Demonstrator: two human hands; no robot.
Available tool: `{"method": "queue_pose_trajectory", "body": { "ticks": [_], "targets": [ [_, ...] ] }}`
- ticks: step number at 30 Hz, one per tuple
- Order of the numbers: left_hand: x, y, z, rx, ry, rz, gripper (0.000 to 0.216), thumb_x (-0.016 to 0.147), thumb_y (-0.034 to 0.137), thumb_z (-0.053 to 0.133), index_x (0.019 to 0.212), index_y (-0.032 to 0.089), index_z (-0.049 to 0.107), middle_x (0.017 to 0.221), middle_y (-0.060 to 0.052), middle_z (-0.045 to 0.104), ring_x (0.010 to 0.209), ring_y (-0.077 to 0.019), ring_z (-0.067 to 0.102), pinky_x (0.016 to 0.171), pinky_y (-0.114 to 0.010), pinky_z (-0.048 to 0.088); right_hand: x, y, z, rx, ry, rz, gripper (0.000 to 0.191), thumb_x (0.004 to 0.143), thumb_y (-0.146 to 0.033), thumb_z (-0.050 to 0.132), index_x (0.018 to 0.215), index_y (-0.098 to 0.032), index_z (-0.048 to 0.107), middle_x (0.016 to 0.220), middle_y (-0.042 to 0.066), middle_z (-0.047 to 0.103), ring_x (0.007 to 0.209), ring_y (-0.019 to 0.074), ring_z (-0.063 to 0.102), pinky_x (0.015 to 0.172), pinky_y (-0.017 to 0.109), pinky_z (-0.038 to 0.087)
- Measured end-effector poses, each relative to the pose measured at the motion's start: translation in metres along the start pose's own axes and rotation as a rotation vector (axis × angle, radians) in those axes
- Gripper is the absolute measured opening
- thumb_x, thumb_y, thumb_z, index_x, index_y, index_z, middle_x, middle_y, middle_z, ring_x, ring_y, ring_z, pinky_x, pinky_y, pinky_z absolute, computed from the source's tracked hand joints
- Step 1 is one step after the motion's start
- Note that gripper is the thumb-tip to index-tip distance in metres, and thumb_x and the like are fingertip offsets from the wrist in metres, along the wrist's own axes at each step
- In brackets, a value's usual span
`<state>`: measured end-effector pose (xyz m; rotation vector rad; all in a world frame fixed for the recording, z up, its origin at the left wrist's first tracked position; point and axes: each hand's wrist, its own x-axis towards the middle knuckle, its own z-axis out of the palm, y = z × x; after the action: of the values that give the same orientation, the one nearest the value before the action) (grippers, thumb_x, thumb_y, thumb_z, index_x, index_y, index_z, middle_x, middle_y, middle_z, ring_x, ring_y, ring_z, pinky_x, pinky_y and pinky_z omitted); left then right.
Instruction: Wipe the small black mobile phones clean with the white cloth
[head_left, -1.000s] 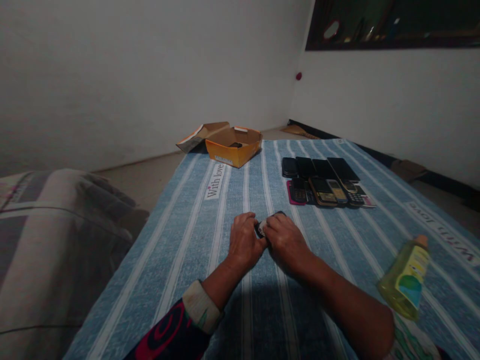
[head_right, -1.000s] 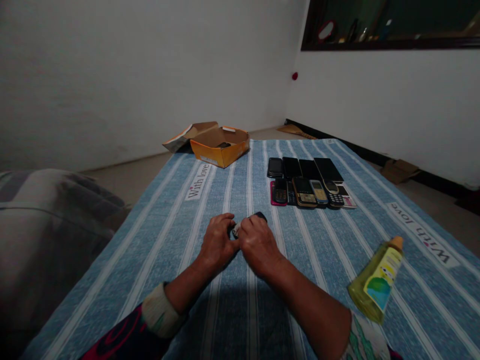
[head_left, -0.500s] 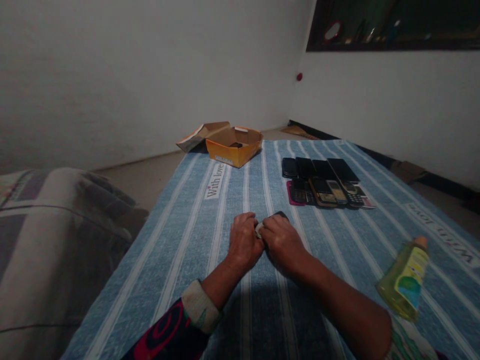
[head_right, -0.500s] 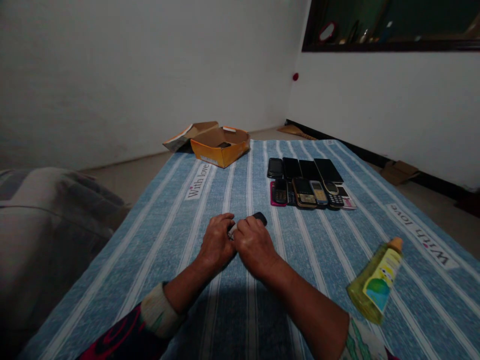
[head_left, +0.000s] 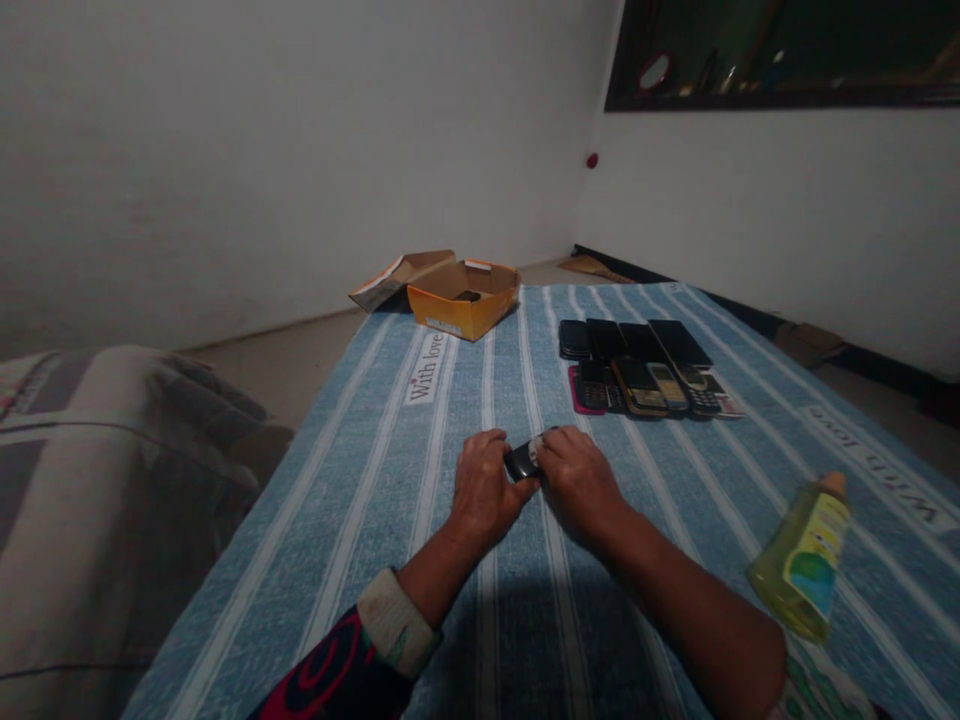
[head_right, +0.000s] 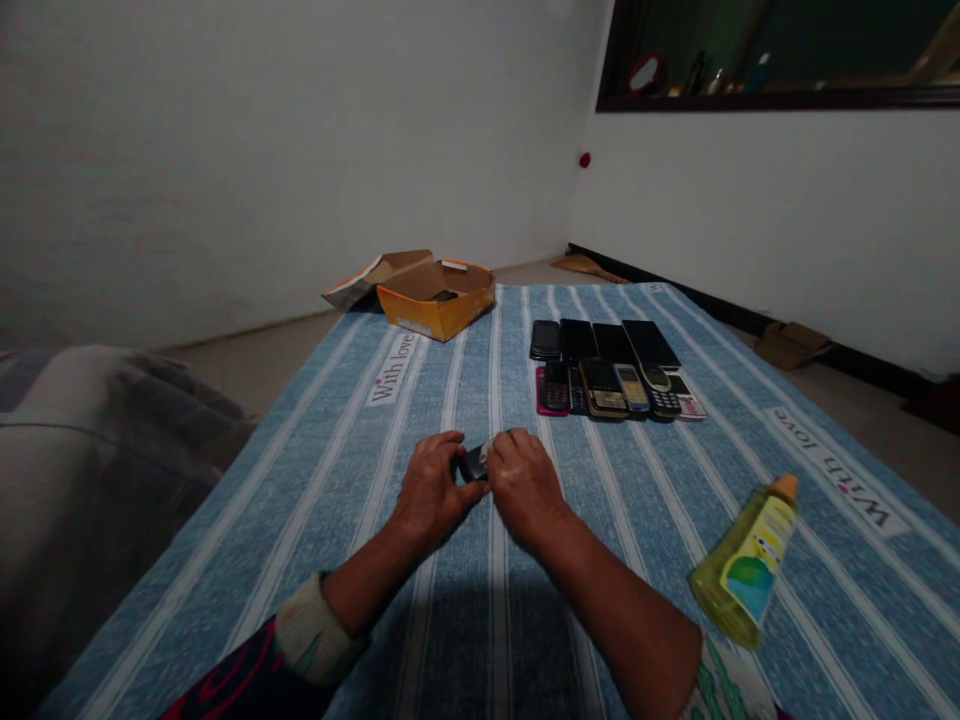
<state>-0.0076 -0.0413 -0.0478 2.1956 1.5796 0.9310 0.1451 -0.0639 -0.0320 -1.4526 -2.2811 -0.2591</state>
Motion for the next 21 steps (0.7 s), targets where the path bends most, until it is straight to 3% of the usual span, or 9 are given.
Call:
{"method": "queue_pose_trajectory", "body": {
  "ticks": [5, 10, 16, 21],
  "targets": [
    [0.001, 0.001, -0.002, 0.019, -0.004, 0.012, 0.036, 0.063, 0.032, 0.082, 0.09, 0.014, 0.066, 0.122, -0.017, 0.064, 0.118, -0.0354, 0.056, 0.1, -0.051, 0.048, 0.003, 0.029, 0.005, 0.039, 0.015, 0.156, 0.024, 0.089, -0.003, 0.053, 0.092, -0.015, 0.074, 0.09, 0.009, 0.066, 0.088, 0.0226, 0.053, 0.078, 0.033, 0.042],
    [0.002, -0.003, -0.001, 0.056, -0.004, 0.043, 0.036, 0.074, 0.042, 0.073, 0.093, 0.012, 0.07, 0.124, -0.02, 0.063, 0.119, -0.0372, 0.056, 0.1, -0.055, 0.048, 0.001, 0.047, 0.016, 0.208, 0.135, 0.218, 0.037, 0.084, 0.001, 0.048, 0.098, -0.017, 0.076, 0.089, 0.008, 0.069, 0.088, 0.0218, 0.059, 0.081, 0.032, 0.047],
    [0.004, -0.005, -0.002, 0.012, -0.024, 0.045, 0.03, 0.072, 0.037, 0.076, 0.089, 0.014, 0.07, 0.123, -0.018, 0.065, 0.118, -0.036, 0.058, 0.099, -0.053, 0.049, 0.002, 0.054, 0.021, 0.375, 0.232, 0.272, 0.043, 0.077, 0.003, 0.047, 0.097, -0.021, 0.078, 0.091, 0.007, 0.071, 0.092, 0.0215, 0.064, 0.085, 0.033, 0.05],
    [0.002, -0.002, 0.001, -0.077, 0.053, 0.055, 0.029, 0.063, 0.025, 0.082, 0.083, 0.017, 0.061, 0.117, -0.014, 0.065, 0.113, -0.0327, 0.059, 0.094, -0.052, 0.051, 0.005, 0.055, 0.019, 0.454, 0.312, 0.274, 0.039, 0.079, -0.002, 0.048, 0.095, -0.022, 0.077, 0.094, 0.006, 0.071, 0.09, 0.0208, 0.064, 0.084, 0.034, 0.052]
  ]
}}
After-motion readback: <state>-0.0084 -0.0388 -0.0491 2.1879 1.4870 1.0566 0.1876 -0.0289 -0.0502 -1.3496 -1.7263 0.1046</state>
